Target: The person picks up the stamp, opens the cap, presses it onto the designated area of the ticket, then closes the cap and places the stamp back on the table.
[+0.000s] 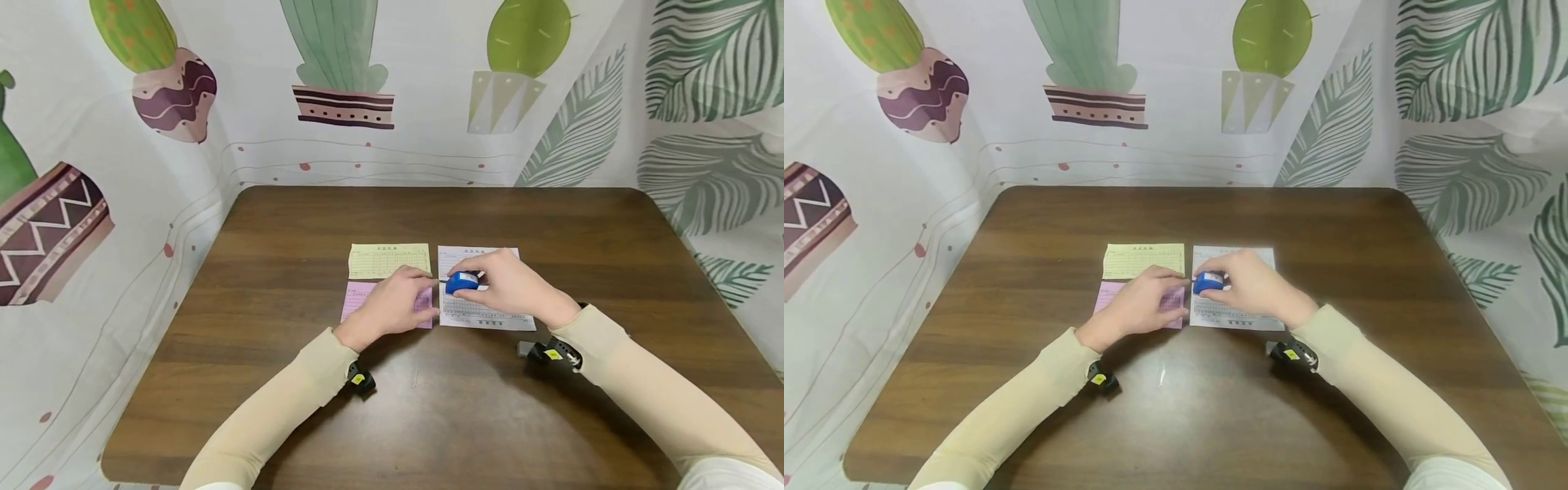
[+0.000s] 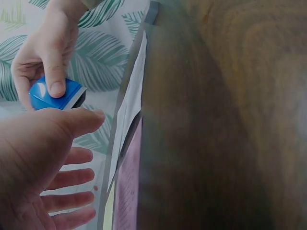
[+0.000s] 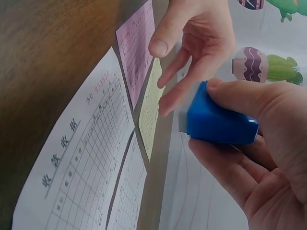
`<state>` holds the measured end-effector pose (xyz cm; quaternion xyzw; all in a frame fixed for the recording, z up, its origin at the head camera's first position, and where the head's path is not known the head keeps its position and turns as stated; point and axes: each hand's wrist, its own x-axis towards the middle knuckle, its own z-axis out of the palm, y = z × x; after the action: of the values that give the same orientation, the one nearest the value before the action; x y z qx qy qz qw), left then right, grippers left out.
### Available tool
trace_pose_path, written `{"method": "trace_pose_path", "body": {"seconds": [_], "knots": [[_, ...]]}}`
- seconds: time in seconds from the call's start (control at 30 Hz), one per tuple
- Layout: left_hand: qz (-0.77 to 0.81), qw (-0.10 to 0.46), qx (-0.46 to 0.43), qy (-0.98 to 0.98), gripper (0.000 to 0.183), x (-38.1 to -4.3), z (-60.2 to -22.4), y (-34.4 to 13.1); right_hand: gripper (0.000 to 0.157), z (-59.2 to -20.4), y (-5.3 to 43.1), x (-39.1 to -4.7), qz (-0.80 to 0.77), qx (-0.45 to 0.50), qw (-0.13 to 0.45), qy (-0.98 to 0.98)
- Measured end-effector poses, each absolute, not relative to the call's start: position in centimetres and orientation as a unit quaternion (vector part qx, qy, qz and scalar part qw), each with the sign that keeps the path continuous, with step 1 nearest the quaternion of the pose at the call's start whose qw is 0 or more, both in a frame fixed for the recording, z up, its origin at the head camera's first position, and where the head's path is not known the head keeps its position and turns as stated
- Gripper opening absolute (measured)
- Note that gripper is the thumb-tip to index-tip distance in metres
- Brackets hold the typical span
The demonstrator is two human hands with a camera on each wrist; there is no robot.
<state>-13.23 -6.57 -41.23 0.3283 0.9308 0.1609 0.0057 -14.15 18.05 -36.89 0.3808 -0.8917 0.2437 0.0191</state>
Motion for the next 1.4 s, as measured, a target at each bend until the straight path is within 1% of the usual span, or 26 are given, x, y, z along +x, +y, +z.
{"method": "trace_pose_path", "body": {"seconds": [0.3,0.67,0.9,1.23,1.4], "knots": [[0.120,-0.009,0.362,0.924,0.054,-13.1,-41.7,-4.5,0.026,-36.7,19.7,-13.9,0.244,0.385,0.028,-0.890],[0.098,-0.010,0.378,0.921,0.046,-13.0,-42.1,-3.6,0.027,-36.7,21.5,-13.6,0.234,0.370,0.018,-0.899],[0.084,-0.001,0.382,0.920,0.044,-12.9,-42.3,-3.2,0.029,-36.4,22.6,-13.3,0.239,0.358,0.028,-0.902],[0.081,0.019,0.374,0.923,0.042,-13.0,-42.2,-2.9,0.030,-36.1,24.5,-12.9,0.245,0.333,0.029,-0.910],[0.077,0.023,0.374,0.924,0.043,-13.2,-42.2,-2.9,0.028,-35.7,25.5,-12.7,0.251,0.331,0.045,-0.909]]}}
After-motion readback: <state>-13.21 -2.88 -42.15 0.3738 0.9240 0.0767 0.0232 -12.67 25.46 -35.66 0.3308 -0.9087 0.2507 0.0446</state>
